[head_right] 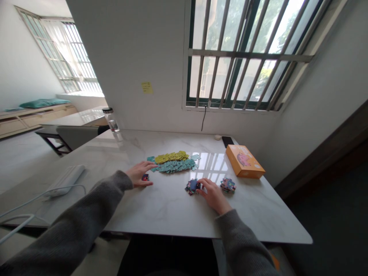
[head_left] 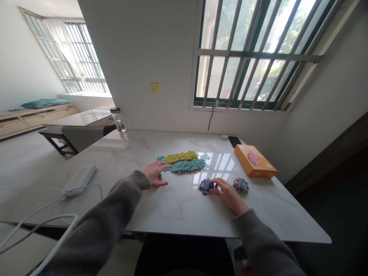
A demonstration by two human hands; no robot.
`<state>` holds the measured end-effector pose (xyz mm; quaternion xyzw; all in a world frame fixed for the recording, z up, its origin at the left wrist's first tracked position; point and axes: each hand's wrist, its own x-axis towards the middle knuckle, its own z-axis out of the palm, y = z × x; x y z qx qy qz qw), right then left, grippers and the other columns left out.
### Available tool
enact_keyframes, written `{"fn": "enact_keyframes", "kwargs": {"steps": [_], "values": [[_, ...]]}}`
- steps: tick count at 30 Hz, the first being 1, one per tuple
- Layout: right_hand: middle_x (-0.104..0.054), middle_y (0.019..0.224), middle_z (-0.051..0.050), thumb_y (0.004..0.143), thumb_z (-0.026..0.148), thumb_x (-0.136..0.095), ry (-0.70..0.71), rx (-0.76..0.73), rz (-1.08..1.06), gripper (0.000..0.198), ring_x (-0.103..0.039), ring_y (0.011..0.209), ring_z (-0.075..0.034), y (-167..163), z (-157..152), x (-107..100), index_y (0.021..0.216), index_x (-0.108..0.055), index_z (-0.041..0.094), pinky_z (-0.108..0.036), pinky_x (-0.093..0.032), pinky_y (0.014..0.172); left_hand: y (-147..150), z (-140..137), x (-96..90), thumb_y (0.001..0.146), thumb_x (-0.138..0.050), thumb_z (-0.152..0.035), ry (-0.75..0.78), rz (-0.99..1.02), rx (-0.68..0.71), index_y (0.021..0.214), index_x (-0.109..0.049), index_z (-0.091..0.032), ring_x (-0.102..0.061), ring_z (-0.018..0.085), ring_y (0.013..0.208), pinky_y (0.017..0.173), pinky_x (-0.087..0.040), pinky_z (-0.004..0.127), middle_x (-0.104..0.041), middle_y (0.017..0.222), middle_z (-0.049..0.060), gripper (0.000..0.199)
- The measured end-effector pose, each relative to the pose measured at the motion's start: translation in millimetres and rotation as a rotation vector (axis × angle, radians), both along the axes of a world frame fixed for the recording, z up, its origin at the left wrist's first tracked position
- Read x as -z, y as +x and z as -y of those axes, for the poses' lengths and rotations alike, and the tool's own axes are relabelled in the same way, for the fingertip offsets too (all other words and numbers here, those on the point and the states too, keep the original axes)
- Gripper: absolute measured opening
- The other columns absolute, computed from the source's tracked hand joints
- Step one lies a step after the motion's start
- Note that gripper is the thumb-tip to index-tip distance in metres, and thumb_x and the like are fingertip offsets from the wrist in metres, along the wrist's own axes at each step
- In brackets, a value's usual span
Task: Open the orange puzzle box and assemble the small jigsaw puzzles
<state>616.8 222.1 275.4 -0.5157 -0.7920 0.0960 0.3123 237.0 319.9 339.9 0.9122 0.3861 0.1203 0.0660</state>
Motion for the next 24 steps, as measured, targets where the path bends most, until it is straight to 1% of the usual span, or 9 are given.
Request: {"fn": "enact_keyframes", "kwargs": {"steps": [3,6,8,10,12,16,19,22,24], "values": [[-0.067,0.101,-0.006,0.093,0.031,-0.059,0.032,0.057,0.039,0.027,-0.066,0.087,-0.022,0.8,0.2,2.3,0.118,-0.060,0.024,-0.037,-0.054,0.081,35.2,32.0,7.1,0.086,-0.062,-0.038,0.072,0.201,0.140,0.129,-0.055,-0.021,-0.054,0.027,0.116,0.107,-0.041,0.045,-0.060,0.125,0.011,0.047],[-0.067,0.102,-0.008,0.092,0.033,-0.061,0.099,0.060,0.018,0.029,-0.066,0.085,-0.022,-2.7,1.9,2.2,0.120,-0.059,0.023,-0.038,-0.056,0.079,72.6,58.4,29.8,0.089,-0.058,-0.031,0.048,0.342,0.161,0.124,-0.057,-0.021,-0.057,0.025,0.110,0.101,-0.046,0.042,-0.063,0.117,0.009,0.036],[-0.067,0.106,-0.009,0.092,0.032,-0.062,0.168,0.020,-0.014,0.029,-0.066,0.090,-0.023,-10.1,5.3,0.4,0.119,-0.060,0.023,-0.039,-0.056,0.082,91.7,67.4,46.9,0.088,-0.059,-0.029,0.022,0.448,0.147,0.123,-0.056,-0.020,-0.058,0.024,0.108,0.099,-0.048,0.041,-0.063,0.115,0.009,0.036],[-0.067,0.110,-0.010,0.091,0.031,-0.064,0.225,-0.038,-0.039,0.030,-0.065,0.100,-0.025,-21.2,10.3,-2.1,0.120,-0.059,0.023,-0.041,-0.055,0.087,103.4,69.7,59.8,0.085,-0.064,-0.030,0.014,0.516,0.155,0.127,-0.055,-0.020,-0.056,0.025,0.111,0.102,-0.047,0.042,-0.060,0.119,0.010,0.043],[-0.067,0.114,-0.010,0.090,0.029,-0.066,0.254,-0.092,-0.048,0.034,-0.064,0.107,-0.026,-33.9,15.2,-4.1,0.123,-0.058,0.024,-0.044,-0.055,0.091,108.3,68.1,67.1,0.083,-0.068,-0.031,0.007,0.552,0.158,0.127,-0.055,-0.021,-0.055,0.026,0.114,0.103,-0.046,0.044,-0.059,0.121,0.011,0.047],[-0.068,0.115,-0.011,0.089,0.027,-0.068,0.271,-0.147,-0.045,0.034,-0.063,0.110,-0.027,-52.3,20.2,-5.1,0.122,-0.059,0.025,-0.046,-0.055,0.093,108.1,65.0,72.7,0.081,-0.068,-0.027,-0.059,0.562,0.195,0.117,-0.060,-0.021,-0.057,0.024,0.107,0.098,-0.050,0.041,-0.057,0.114,0.010,0.038],[-0.067,0.115,-0.011,0.090,0.027,-0.067,0.264,-0.162,-0.022,0.033,-0.064,0.109,-0.027,-56.3,20.5,-4.1,0.122,-0.059,0.024,-0.046,-0.055,0.092,106.7,64.3,75.9,0.080,-0.068,-0.025,-0.104,0.577,0.196,0.116,-0.059,-0.020,-0.058,0.022,0.100,0.093,-0.052,0.038,-0.056,0.110,0.009,0.037],[-0.067,0.115,-0.012,0.088,0.028,-0.069,0.236,-0.147,0.039,0.040,-0.064,0.108,-0.028,-55.0,20.9,-3.5,0.126,-0.057,0.023,-0.047,-0.055,0.091,102.4,61.9,77.3,0.078,-0.070,-0.025,-0.124,0.545,0.200,0.113,-0.059,-0.018,-0.058,0.021,0.095,0.090,-0.052,0.038,-0.056,0.107,0.008,0.038],[-0.068,0.114,-0.011,0.088,0.028,-0.070,0.218,-0.137,0.078,0.046,-0.064,0.107,-0.029,-53.2,21.7,-3.6,0.130,-0.055,0.023,-0.047,-0.054,0.090,95.5,59.5,76.2,0.076,-0.070,-0.025,-0.119,0.514,0.174,0.110,-0.059,-0.018,-0.058,0.022,0.095,0.090,-0.051,0.039,-0.057,0.106,0.008,0.037]]}}
